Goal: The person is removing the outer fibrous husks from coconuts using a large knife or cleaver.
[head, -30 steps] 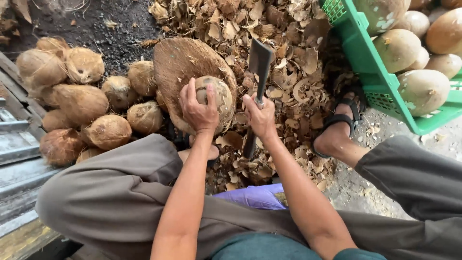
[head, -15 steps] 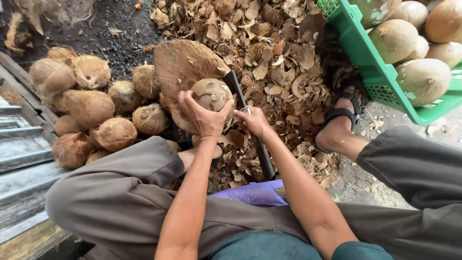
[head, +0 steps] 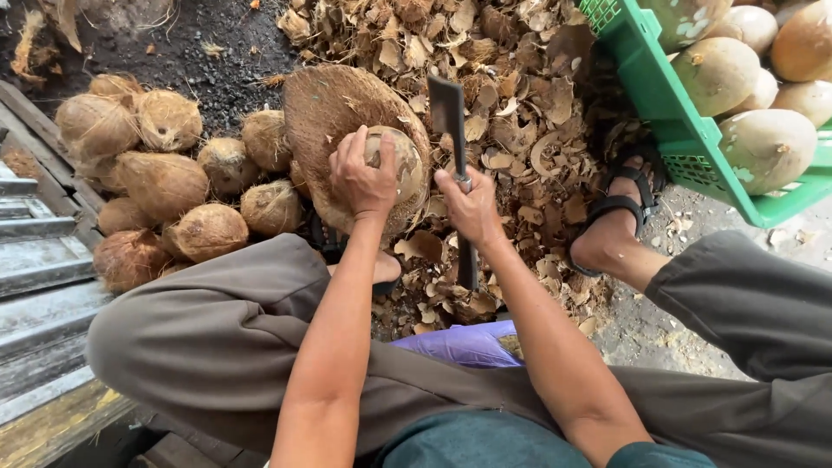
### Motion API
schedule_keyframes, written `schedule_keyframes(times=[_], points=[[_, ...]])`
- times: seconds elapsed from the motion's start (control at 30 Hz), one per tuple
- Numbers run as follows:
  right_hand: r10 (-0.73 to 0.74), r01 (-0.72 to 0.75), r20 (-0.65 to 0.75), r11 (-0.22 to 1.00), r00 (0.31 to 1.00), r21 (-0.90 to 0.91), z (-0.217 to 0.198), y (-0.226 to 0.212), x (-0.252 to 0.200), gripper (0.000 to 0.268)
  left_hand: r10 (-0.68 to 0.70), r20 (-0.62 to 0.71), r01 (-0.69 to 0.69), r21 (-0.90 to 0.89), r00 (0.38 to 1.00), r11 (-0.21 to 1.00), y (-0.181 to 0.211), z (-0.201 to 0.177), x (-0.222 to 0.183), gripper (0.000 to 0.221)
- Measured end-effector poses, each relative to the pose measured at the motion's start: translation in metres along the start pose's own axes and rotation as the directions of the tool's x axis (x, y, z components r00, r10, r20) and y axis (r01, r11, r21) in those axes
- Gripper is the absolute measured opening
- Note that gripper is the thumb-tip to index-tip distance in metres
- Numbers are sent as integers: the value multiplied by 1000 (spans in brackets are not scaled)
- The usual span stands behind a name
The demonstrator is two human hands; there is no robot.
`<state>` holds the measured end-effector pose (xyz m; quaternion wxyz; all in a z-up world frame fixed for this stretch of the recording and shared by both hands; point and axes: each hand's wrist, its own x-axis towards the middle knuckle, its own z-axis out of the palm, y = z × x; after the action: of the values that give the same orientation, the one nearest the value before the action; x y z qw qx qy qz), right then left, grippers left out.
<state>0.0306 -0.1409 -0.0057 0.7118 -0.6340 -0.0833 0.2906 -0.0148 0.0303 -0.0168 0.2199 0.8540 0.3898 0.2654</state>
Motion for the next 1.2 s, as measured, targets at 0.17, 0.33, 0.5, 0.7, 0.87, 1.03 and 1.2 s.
schedule_keyframes(times=[0.17, 0.33, 0.5, 0.7, 0.87, 1.03, 1.2], points=[[78, -76, 23, 992, 997, -100, 2, 16, -7, 37, -70, 54, 67, 58, 996, 996, 14, -4, 4, 57], [-137, 138, -21, 988, 990, 69, 1, -16, -2, 42, -72, 26, 71, 40, 997, 997, 6, 1, -1, 56], [-24, 25, 98, 1000, 995, -9, 8, 38, -4, 36, -99, 55, 94, 94, 994, 991, 10, 1, 2, 56], [-151, 155, -63, 987, 987, 53, 12, -21, -5, 35, -91, 44, 90, 28, 995, 996, 18, -6, 2, 56], [66, -62, 16, 978, 998, -201, -1, 52, -4, 37, -82, 34, 78, 92, 996, 993, 4, 3, -2, 52], [313, -305, -16, 913, 950, -272, -5, 14, -17, 48, -147, 139, 134, 96, 979, 986, 9, -13, -11, 56], [-28, 25, -36, 997, 999, -69, 4, 2, -9, 42, -44, -29, 44, 6, 999, 999, 17, -9, -5, 50]])
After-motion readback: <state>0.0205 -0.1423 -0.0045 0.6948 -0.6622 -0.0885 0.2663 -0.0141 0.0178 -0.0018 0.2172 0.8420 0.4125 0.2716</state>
